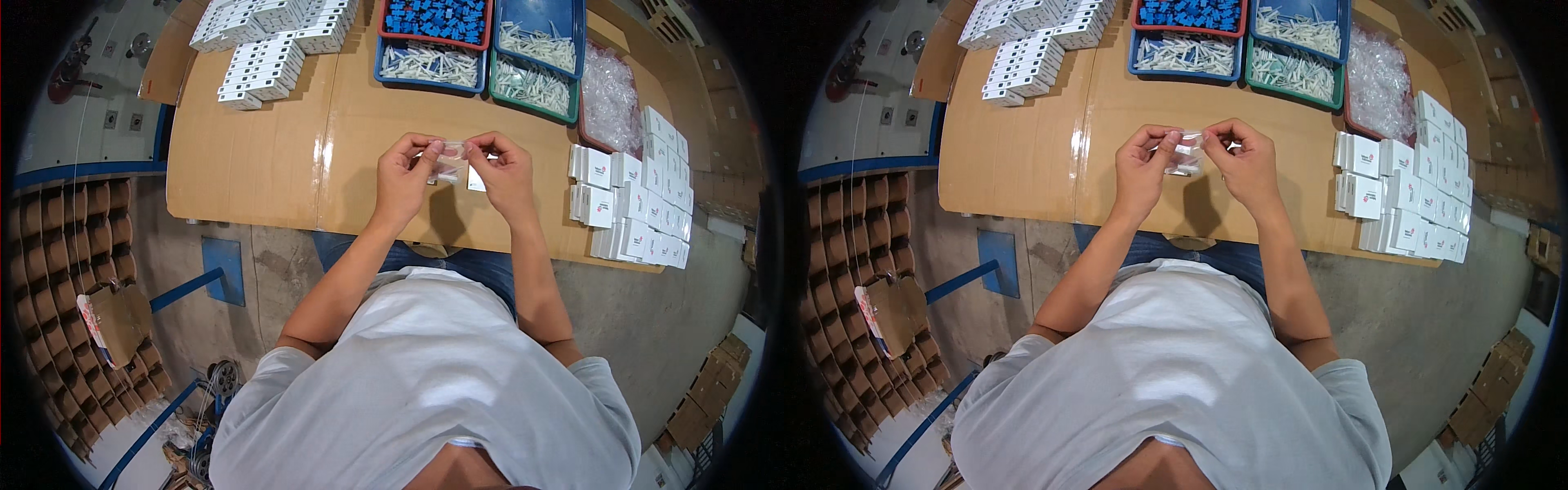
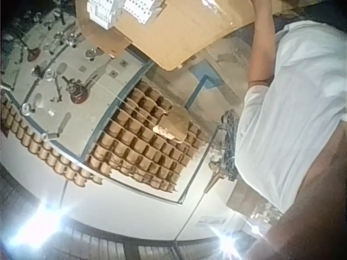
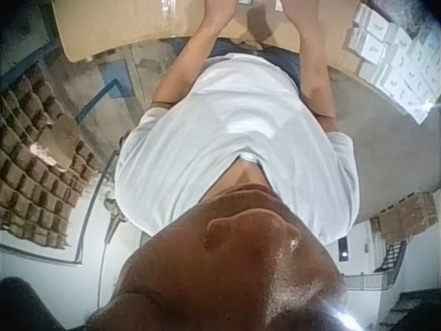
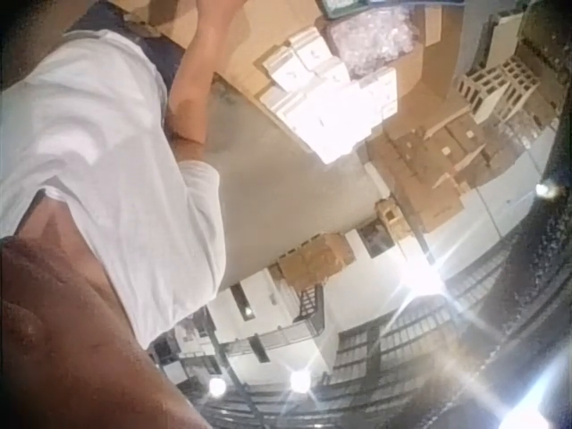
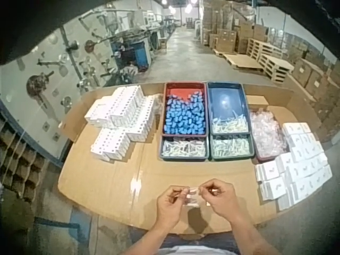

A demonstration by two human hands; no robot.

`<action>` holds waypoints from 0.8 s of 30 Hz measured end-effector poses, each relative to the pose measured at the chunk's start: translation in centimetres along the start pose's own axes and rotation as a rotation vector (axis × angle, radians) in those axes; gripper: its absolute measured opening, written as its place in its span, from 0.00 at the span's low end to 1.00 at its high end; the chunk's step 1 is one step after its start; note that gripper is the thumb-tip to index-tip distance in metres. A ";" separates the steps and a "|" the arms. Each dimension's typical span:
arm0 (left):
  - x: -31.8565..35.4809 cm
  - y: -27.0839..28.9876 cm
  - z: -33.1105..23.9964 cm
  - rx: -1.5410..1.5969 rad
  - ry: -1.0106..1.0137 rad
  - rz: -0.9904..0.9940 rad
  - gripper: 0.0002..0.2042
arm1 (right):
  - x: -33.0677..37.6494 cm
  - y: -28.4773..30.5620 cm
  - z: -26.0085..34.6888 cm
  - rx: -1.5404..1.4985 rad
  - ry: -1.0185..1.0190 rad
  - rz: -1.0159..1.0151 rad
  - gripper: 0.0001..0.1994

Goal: The recorder is packaging small electronic modules into cardboard boxes, placing a plastic bag and small components inside each box.

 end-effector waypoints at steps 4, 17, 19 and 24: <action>-0.3 -0.2 0.2 -0.007 -0.039 0.020 0.08 | 0.0 0.1 -0.5 -0.061 -0.096 0.009 0.05; -0.2 -0.3 0.6 -0.037 0.023 0.054 0.10 | 0.1 -0.8 -0.9 -0.058 0.018 0.070 0.06; -0.1 -0.2 0.5 -0.018 -0.015 0.030 0.06 | 0.1 -1.0 -1.0 -0.050 0.006 0.068 0.05; -0.3 0.0 1.2 -0.088 -0.013 0.065 0.06 | 0.0 -0.9 -1.4 -0.013 -0.034 0.094 0.05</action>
Point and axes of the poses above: each hand's wrist, its own x-axis away from the middle knuckle, its own y-axis out of the back of the hand, z = x × y, the point moved 8 cm from there along -x, towards the middle knuckle, and after that the axes turned 6 degrees about y, right-handed, at the moved point
